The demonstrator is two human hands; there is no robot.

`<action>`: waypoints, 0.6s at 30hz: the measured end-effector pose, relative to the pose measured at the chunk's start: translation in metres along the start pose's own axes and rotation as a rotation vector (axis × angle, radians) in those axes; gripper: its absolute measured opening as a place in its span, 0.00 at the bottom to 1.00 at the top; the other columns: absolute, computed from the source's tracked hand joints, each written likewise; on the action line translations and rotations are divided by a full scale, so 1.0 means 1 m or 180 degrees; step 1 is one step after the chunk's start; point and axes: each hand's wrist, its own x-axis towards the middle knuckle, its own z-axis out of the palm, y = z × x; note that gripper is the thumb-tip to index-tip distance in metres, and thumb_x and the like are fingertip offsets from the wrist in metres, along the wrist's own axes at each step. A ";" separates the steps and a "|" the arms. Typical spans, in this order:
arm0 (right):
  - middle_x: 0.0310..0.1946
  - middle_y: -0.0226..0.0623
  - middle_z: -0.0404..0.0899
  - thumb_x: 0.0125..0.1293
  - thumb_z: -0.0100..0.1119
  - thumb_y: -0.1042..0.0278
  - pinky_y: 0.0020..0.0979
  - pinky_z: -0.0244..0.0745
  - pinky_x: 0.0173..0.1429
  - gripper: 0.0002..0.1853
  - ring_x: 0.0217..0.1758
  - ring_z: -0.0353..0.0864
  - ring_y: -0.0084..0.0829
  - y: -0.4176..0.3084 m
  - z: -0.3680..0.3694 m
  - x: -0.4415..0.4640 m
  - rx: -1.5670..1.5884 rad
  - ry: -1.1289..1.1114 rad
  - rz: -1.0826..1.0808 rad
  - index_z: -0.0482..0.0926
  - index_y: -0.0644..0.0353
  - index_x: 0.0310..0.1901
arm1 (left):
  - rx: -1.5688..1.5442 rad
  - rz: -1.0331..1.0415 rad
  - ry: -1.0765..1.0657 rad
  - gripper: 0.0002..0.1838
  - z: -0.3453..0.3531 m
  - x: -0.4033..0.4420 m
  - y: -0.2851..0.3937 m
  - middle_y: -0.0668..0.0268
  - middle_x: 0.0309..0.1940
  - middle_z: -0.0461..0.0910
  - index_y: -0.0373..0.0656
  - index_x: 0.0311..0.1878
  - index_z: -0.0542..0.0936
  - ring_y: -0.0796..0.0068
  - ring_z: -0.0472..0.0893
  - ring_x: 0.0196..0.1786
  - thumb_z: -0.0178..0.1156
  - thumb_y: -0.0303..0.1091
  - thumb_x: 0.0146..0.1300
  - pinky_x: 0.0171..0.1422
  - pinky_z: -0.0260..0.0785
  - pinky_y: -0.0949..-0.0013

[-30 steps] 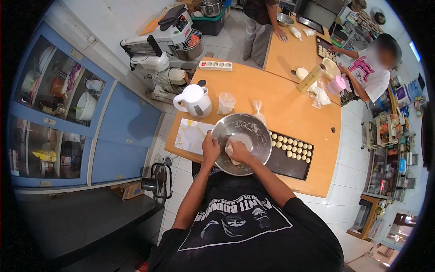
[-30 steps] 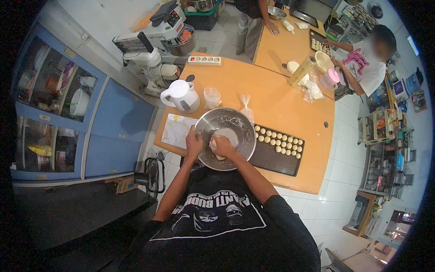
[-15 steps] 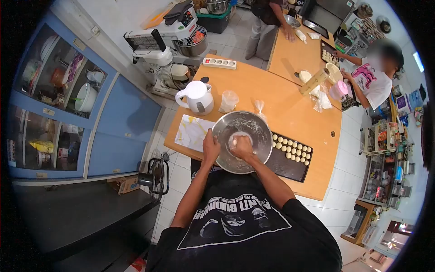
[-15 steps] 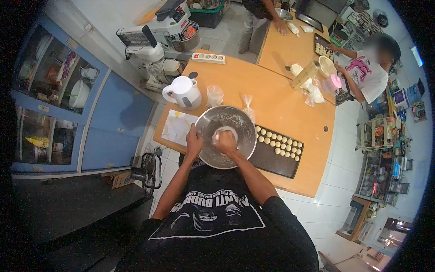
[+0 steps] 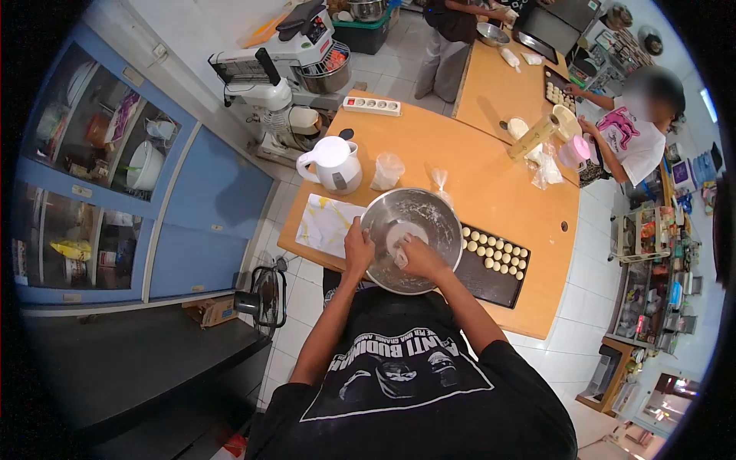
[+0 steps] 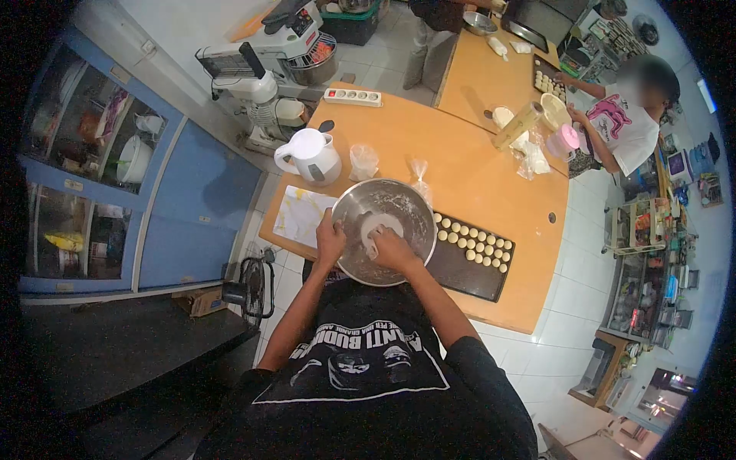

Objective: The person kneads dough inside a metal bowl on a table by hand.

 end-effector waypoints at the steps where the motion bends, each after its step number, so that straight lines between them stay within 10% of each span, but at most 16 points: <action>1: 0.59 0.52 0.77 0.61 0.69 0.62 0.51 0.78 0.65 0.22 0.64 0.78 0.56 0.002 0.006 -0.003 0.0000 0.0010 0.0018 0.80 0.60 0.55 | -0.0032 0.0027 -0.0003 0.13 0.000 0.000 0.002 0.35 0.44 0.81 0.33 0.53 0.73 0.28 0.79 0.53 0.58 0.17 0.67 0.54 0.71 0.41; 18: 0.61 0.61 0.77 0.58 0.72 0.51 0.52 0.79 0.66 0.36 0.64 0.80 0.59 -0.007 -0.012 -0.020 -0.0260 -0.0363 0.0371 0.77 0.59 0.67 | -0.0051 0.0168 0.0018 0.15 0.003 0.001 -0.013 0.34 0.48 0.82 0.31 0.57 0.74 0.29 0.81 0.54 0.57 0.17 0.67 0.55 0.73 0.42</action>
